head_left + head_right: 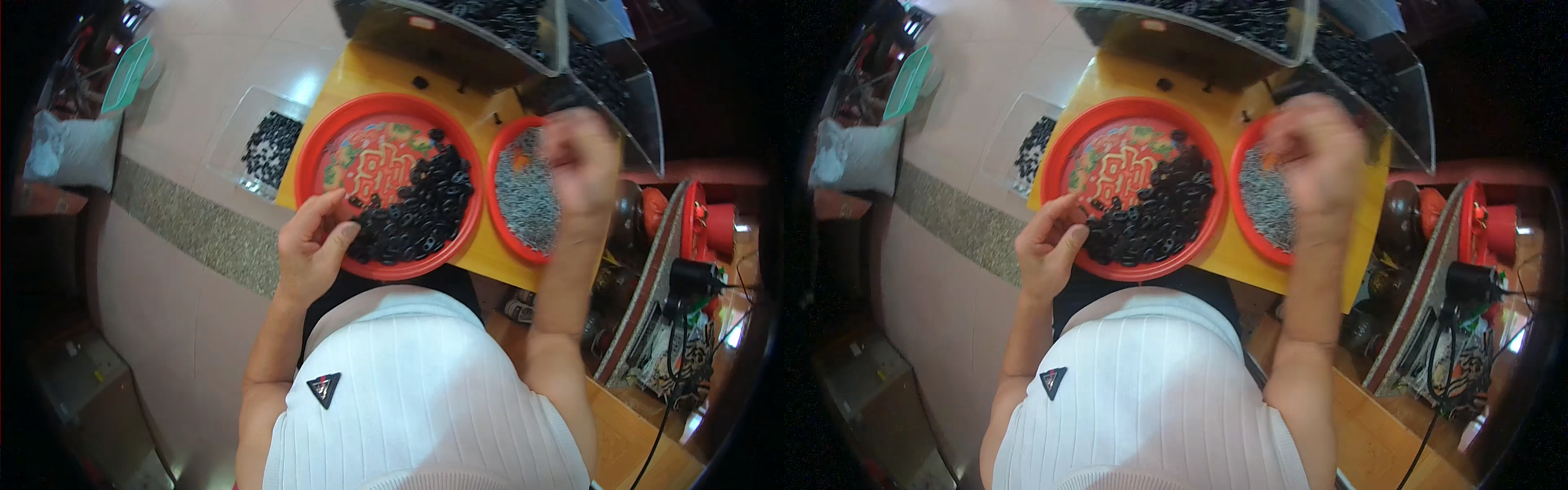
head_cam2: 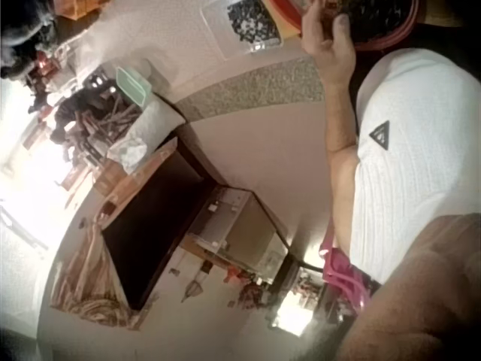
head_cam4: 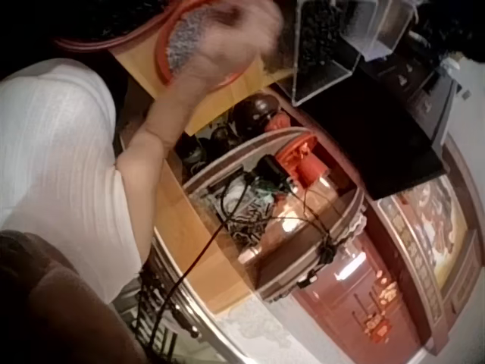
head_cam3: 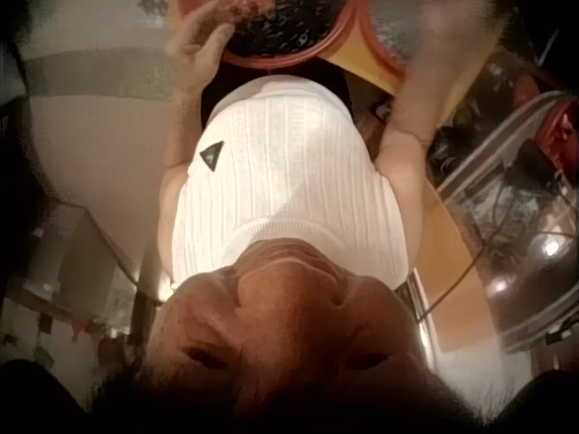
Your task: The person assembles plastic cord locks by inserting springs into plastic toggle components by hand.
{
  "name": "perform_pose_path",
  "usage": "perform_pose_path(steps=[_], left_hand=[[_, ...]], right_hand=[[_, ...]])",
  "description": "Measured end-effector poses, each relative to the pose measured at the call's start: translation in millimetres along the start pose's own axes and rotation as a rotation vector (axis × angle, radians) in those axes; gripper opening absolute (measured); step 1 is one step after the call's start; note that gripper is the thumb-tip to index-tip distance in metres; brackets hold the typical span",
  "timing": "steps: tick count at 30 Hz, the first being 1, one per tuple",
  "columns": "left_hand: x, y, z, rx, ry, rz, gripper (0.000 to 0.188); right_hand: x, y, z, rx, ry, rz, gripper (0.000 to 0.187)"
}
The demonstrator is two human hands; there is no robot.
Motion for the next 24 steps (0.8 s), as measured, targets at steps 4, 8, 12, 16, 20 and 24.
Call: perform_pose_path(steps=[4,8,12,16,20,24], left_hand=[[-0.9,-9.4,11.7,-0.078,-0.217,-0.113,0.027],[-5.6,-10.3,12.3,-0.042,-0.378,-0.232,0.027],[-8.9,-13.7,7.8,0.029,-0.443,-0.3,0.025],[-9.9,-14.8,7.4,0.04,-0.443,-0.315,0.025],[-9.4,-12.0,12.7,0.003,-0.461,-0.32,0.026],[-8.4,-11.7,17.2,-0.047,-0.493,-0.323,0.024]], right_hand=[[43.3,-26.9,44.6,-0.252,-0.279,-0.074,0.008],[-5.2,8.0,3.3,-0.1,0.404,-0.067,0.011],[-64.0,35.9,-44.5,0.343,0.892,0.182,0.009],[-92.7,45.8,-79.1,0.556,1.096,0.37,0.009],[-103.0,45.3,-91.7,0.64,1.259,0.404,0.014],[-105.7,42.1,-96.9,0.699,1.31,0.365,0.014]])
Point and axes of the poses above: each hand's wrist, its own y-axis away from the middle knuckle, its own z-axis out of the back of the hand, x = y × z, the point moved 1 cm from there along -y, towards the middle knuckle, and after that the axes turned 1 degree about -x, right-handed, at the moved point
